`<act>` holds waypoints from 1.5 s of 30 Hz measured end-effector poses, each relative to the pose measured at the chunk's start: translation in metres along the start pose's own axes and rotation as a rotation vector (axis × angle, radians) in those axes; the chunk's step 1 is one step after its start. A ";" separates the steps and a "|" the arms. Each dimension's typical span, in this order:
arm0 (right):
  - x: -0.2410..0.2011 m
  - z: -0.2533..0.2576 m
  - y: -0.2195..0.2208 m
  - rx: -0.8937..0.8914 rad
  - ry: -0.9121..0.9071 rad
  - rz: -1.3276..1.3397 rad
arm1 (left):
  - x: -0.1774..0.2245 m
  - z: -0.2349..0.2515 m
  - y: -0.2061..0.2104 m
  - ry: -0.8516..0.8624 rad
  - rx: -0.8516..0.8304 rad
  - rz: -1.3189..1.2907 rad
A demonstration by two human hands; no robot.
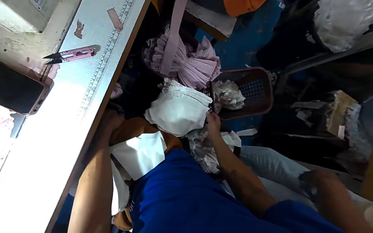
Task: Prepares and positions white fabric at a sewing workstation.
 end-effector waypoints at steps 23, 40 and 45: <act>-0.173 -0.056 0.115 -0.082 -0.855 -0.901 | -0.018 -0.006 0.013 0.109 0.330 -0.571; -0.166 -0.291 0.260 -1.109 -0.958 -1.210 | -0.093 -0.224 0.114 -0.388 0.984 -0.213; -0.206 -0.292 0.252 -1.281 -0.885 -1.060 | -0.106 -0.238 0.120 -0.458 1.057 -0.265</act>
Point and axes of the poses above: each hand's wrist, its own z-axis towards the middle knuckle, its own y-axis out of the palm, x = y × z, the point moved 8 cm from there along z, towards the middle knuckle, and after that the axes turned 7 degrees about y, right-handed, at the moved point
